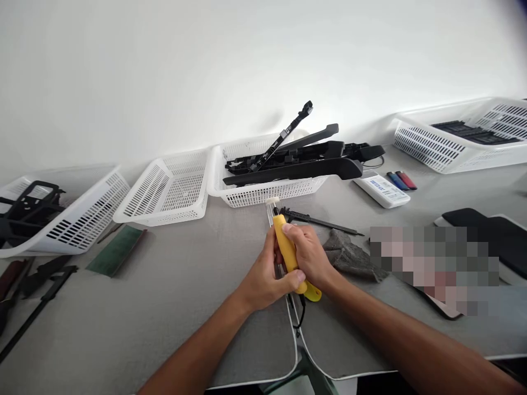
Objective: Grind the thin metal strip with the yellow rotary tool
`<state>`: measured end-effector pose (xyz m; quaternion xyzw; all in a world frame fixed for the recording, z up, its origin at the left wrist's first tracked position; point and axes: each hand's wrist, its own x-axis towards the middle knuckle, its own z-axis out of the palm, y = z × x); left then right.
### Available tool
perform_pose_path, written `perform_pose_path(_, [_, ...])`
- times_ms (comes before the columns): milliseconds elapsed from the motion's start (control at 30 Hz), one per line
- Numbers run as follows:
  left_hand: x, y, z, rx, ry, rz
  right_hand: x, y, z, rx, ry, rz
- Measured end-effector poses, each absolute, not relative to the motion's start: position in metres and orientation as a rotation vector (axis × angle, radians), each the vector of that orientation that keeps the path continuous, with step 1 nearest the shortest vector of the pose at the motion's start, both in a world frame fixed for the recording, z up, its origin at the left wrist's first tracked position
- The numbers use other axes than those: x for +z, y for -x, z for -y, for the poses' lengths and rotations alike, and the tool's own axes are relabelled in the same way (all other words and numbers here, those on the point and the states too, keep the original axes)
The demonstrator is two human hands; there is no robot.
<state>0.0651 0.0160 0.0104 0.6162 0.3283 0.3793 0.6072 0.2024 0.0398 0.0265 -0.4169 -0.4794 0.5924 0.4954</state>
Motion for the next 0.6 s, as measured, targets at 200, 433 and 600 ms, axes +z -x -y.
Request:
perform_pose_path(200, [0.0154,-0.0640,-0.0175,0.814,-1.424,-0.745,0.0227,-0.2014,-0.0385,1.379,1.075,1.136])
perform_pose_path(433, [0.0162,-0.0635,-0.0171,0.779,-1.397,-0.742,0.0242,-0.2014,-0.0379,1.404,1.074,1.125])
perform_pose_path(600, [0.0152,-0.0649,-0.0167,0.853,-1.424,-0.757,0.0233,-0.2023,-0.0365,1.398,1.056,1.129])
